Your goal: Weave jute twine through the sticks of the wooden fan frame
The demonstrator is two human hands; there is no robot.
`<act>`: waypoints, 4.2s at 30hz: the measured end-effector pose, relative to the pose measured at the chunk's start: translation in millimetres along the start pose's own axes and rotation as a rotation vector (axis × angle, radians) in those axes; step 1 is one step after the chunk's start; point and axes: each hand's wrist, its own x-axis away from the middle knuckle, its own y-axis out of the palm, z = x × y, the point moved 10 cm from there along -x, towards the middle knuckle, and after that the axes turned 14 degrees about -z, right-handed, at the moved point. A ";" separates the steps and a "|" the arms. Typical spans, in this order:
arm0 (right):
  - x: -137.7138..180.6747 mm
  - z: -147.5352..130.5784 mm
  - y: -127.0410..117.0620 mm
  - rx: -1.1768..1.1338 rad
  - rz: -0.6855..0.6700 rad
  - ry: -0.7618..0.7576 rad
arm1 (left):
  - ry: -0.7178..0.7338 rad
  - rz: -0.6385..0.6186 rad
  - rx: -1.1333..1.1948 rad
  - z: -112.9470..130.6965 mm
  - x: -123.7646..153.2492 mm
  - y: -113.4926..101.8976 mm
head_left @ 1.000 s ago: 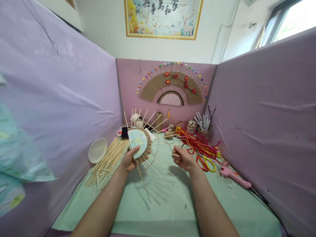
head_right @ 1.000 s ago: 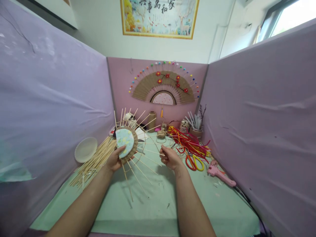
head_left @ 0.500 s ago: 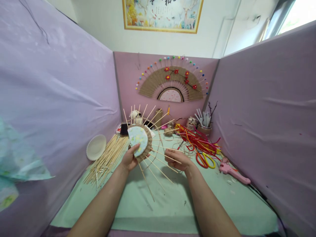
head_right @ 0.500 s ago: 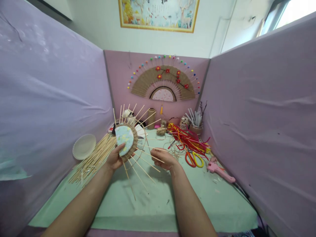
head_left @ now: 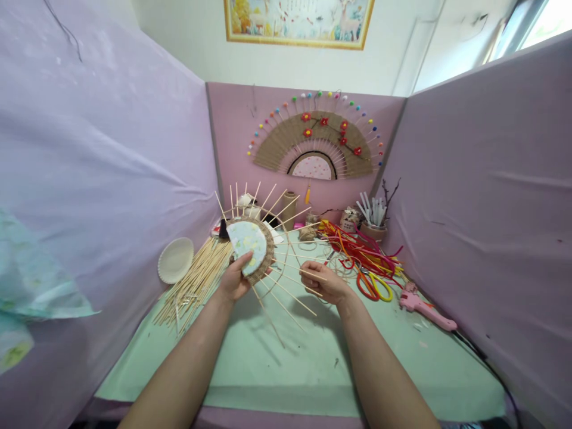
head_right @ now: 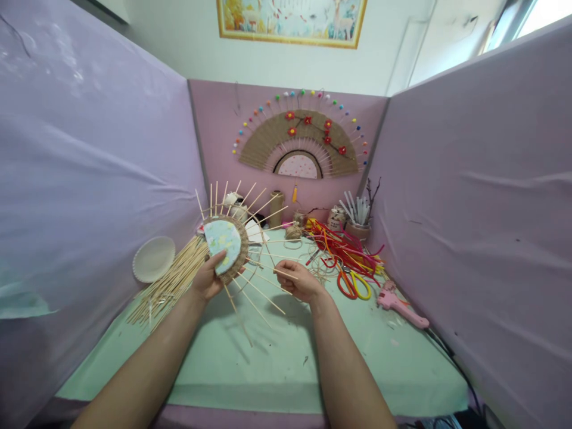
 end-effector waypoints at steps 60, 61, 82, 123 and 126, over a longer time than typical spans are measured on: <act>15.2 8.8 15.5 0.451 0.095 0.048 | 0.015 -0.219 0.047 -24.1 6.1 48.0; 14.8 9.2 16.3 0.451 0.082 0.039 | 0.003 -0.214 0.047 -25.8 5.5 46.7; 19.0 4.2 20.4 0.445 0.041 0.037 | -0.154 -0.595 0.159 -44.8 12.2 70.0; 44.4 11.5 -20.0 0.302 0.188 0.110 | 0.003 -0.364 0.100 -14.0 3.9 47.2; 43.5 9.7 -11.8 0.334 0.165 0.136 | -0.018 -0.380 0.139 -16.6 1.9 58.6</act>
